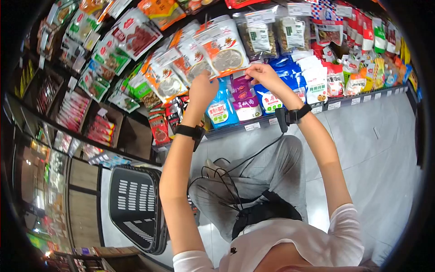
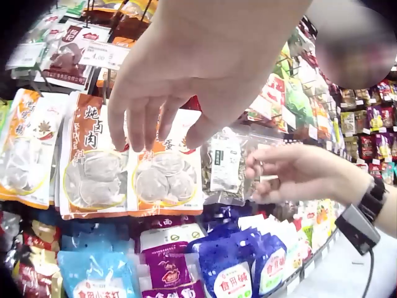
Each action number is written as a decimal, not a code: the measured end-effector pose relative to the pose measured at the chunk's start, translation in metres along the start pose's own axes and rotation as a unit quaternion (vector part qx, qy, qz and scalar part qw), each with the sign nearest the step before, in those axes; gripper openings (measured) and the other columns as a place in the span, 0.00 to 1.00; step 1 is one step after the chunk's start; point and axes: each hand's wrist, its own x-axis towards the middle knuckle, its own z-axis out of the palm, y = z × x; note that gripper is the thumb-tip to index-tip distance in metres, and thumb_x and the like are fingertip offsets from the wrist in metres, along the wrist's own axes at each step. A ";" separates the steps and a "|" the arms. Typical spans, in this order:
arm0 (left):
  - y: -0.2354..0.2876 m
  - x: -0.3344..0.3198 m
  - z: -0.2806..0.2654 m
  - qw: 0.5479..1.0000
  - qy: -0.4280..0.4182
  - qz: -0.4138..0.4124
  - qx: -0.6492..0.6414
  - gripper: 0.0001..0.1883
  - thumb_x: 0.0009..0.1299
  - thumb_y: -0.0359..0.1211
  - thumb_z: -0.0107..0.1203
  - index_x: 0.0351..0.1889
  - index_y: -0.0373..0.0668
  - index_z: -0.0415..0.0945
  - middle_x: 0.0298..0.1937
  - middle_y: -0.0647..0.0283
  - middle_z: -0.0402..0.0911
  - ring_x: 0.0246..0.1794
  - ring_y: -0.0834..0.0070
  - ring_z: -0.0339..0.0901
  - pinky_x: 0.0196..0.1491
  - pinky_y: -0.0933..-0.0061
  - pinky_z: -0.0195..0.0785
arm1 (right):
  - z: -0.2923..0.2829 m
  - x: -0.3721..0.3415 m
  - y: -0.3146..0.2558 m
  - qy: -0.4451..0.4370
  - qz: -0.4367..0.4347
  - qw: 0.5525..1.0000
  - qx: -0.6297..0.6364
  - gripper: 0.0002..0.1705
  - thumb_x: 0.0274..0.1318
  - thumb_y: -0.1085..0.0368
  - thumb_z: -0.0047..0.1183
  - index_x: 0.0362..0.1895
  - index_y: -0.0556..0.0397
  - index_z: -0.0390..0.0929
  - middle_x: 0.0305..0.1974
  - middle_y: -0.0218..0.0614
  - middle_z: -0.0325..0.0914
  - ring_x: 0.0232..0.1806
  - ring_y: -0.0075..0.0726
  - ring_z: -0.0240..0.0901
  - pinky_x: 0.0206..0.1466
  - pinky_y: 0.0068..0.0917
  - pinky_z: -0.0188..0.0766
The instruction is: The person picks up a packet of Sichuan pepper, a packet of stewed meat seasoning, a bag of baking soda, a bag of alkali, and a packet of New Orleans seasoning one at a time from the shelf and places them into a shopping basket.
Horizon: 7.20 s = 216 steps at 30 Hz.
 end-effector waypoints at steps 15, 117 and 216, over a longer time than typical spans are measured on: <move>-0.054 -0.150 0.116 0.775 -0.627 0.033 -0.078 0.33 0.45 0.33 0.57 0.55 0.44 0.64 0.53 0.53 0.70 0.53 0.61 0.67 0.53 0.63 0.62 | -0.027 0.050 0.044 0.102 0.054 0.993 0.009 0.09 0.52 0.60 0.48 0.33 0.52 0.75 0.28 0.28 0.74 0.25 0.21 0.68 0.29 0.19 0.67; -0.074 -0.091 -0.114 0.961 0.050 -0.158 -0.221 0.09 0.50 0.32 0.59 0.23 0.37 0.74 0.19 0.61 0.78 0.20 0.77 0.75 0.28 0.75 0.67 | 0.116 -0.020 -0.052 -0.143 -0.049 0.966 -0.210 0.24 0.36 0.71 0.61 0.44 0.59 0.74 0.41 0.39 0.76 0.43 0.32 0.71 0.49 0.28 0.64; -0.063 -0.324 -0.286 0.927 0.119 -0.324 0.147 0.09 0.62 0.28 0.51 0.38 0.32 0.71 0.27 0.53 0.75 0.28 0.61 0.73 0.33 0.65 0.63 | -0.014 -0.173 0.022 0.311 -0.037 0.935 -0.164 0.07 0.56 0.65 0.46 0.35 0.54 0.74 0.32 0.27 0.73 0.34 0.18 0.67 0.37 0.17 0.63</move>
